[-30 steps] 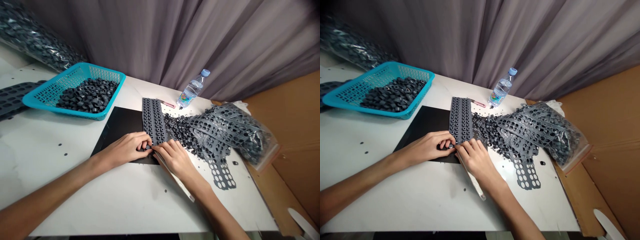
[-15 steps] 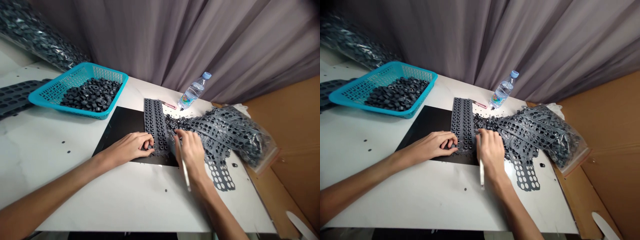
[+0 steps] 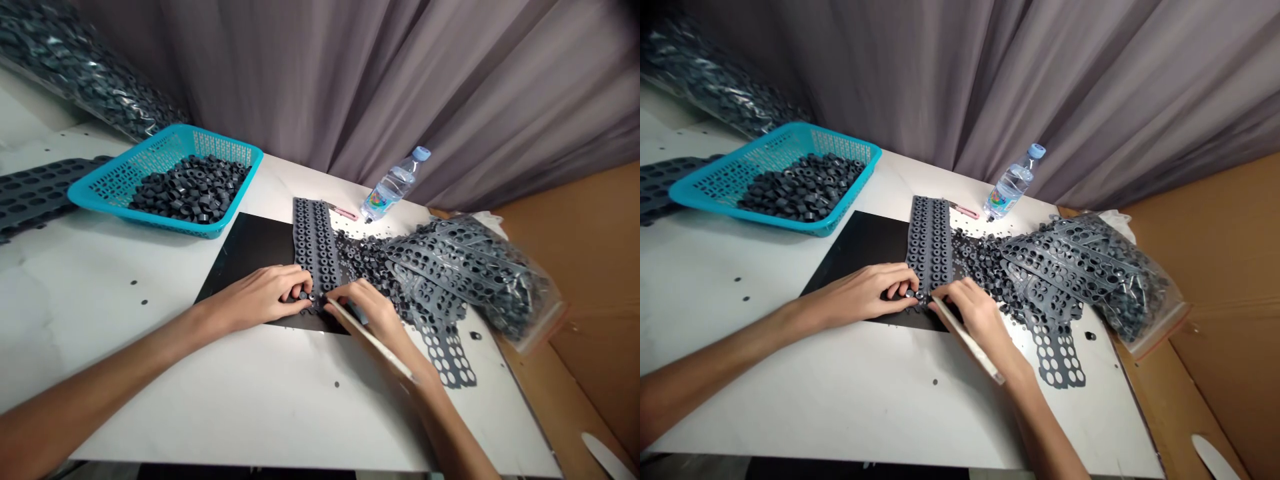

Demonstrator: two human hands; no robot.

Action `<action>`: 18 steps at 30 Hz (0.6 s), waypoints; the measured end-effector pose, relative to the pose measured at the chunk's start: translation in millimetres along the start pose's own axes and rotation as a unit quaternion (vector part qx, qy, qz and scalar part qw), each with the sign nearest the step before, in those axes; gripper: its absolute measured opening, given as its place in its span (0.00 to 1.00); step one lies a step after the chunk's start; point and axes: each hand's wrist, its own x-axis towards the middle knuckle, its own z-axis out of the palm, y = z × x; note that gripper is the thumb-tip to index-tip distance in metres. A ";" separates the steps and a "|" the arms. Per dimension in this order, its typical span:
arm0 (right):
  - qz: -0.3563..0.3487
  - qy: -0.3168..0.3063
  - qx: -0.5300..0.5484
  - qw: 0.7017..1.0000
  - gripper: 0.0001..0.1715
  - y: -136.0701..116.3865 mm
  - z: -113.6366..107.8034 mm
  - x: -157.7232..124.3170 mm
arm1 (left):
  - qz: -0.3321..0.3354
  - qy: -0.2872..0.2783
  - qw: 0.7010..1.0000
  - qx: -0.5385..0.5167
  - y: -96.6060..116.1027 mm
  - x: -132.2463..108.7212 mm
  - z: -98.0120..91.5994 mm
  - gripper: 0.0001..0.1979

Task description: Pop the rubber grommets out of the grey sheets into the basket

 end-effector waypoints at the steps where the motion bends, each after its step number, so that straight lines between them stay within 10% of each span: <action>1: -0.024 -0.010 0.000 1.000 0.07 -2.0 2.5 0.9 | 0.000 0.005 1.000 0.002 -0.7 0.3 1.2 0.04; 18: -0.074 0.010 -0.093 0.993 0.12 -4.5 16.6 3.9 | 0.004 0.018 1.000 -0.003 -6.8 2.5 5.2 0.04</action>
